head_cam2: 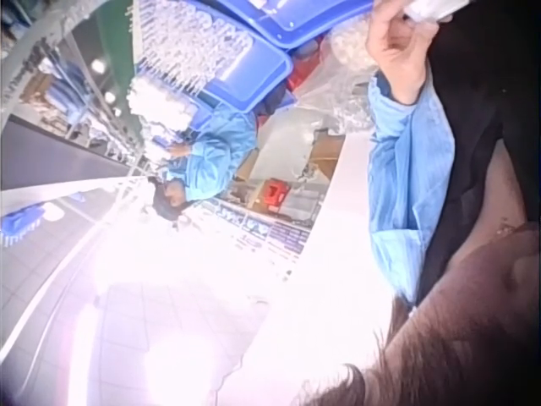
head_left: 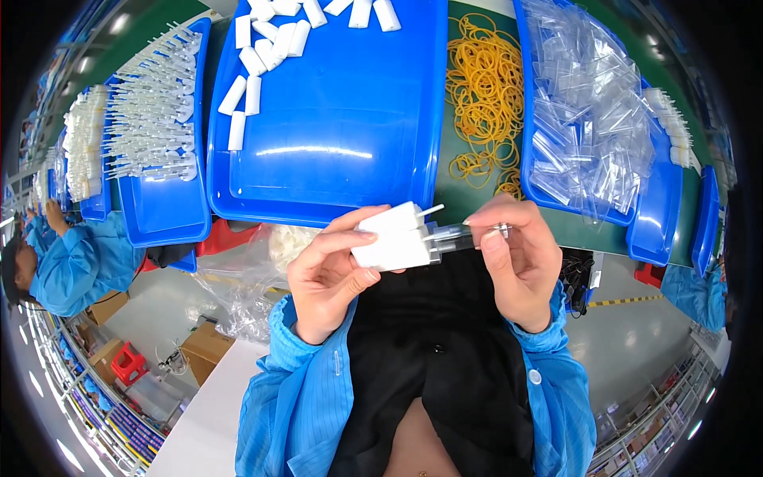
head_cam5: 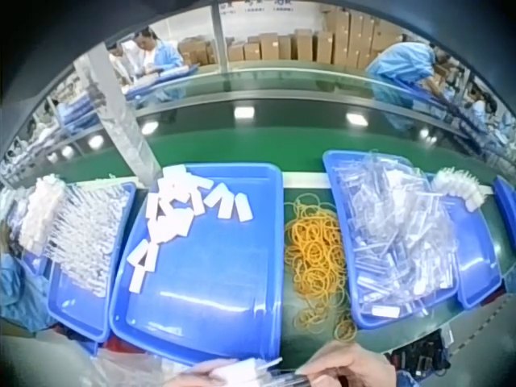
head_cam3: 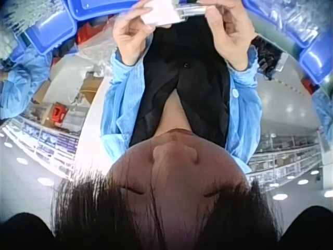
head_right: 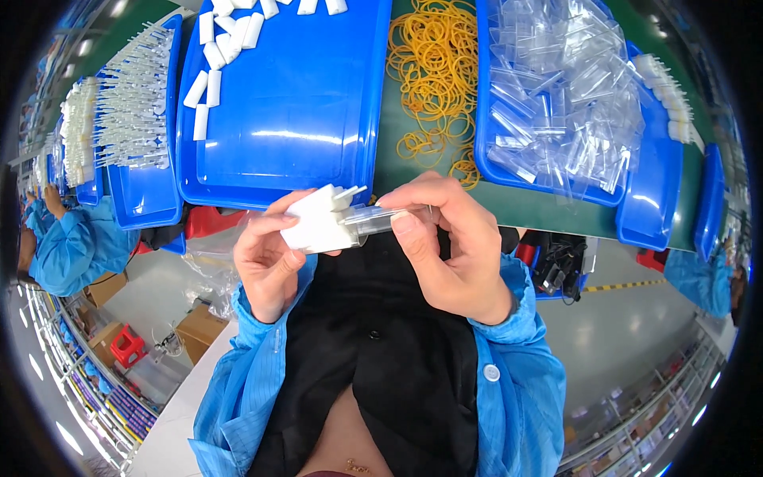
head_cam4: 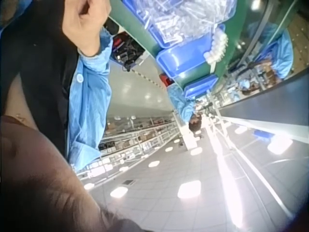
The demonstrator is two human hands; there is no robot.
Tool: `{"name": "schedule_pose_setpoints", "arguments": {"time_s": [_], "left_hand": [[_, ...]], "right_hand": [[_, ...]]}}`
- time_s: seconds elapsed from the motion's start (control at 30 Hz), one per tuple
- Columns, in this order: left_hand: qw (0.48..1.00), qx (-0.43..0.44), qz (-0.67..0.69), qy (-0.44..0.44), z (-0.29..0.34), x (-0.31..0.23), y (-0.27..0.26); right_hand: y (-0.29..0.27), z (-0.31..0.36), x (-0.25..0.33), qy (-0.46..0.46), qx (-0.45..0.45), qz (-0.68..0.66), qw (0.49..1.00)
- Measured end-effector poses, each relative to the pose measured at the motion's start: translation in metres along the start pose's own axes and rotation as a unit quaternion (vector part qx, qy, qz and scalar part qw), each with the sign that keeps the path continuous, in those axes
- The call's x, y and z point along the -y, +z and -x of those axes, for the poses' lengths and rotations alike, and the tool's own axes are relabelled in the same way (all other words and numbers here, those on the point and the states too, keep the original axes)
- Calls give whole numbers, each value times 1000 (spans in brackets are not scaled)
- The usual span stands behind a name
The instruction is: The person assembles electrical plugs by fitting white caps and clear sleeves onto the prongs by hand, then bundles the plugs together using a rubber band.
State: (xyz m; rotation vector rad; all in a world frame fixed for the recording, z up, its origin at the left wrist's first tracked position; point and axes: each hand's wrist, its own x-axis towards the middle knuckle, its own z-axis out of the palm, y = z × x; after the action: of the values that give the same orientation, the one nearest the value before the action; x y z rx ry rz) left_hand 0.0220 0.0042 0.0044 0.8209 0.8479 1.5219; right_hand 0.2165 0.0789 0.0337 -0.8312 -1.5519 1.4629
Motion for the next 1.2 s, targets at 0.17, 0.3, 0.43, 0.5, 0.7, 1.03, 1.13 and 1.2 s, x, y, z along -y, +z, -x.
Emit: {"name": "schedule_pose_setpoints", "arguments": {"time_s": [0.17,0.3,0.43,0.5,0.7,1.03,1.13,1.2], "left_hand": [[997,7,-59,46,0,3,-2],[998,-1,-57,38,2,0,-1],[997,-8,-56,50,2,3,-1],[998,-12,-45,49,1,2,0],[992,16,-106,60,-2,-3,2],[973,5,-217,75,-11,-5,10],[973,1,-219,77,-11,-9,11],[973,-2,-220,74,-11,-10,12]], "right_hand": [[1,0,-1,-23,-19,-1,1000],[2,1,-1,-22,-20,24,999],[7,2,-3,-48,-29,77,995],[9,3,-3,-47,-37,74,995],[22,8,-9,-63,-75,8,995],[28,8,-11,-147,-75,44,985],[29,9,-10,-138,-68,31,988],[30,9,-11,-122,-67,1,990]]}}
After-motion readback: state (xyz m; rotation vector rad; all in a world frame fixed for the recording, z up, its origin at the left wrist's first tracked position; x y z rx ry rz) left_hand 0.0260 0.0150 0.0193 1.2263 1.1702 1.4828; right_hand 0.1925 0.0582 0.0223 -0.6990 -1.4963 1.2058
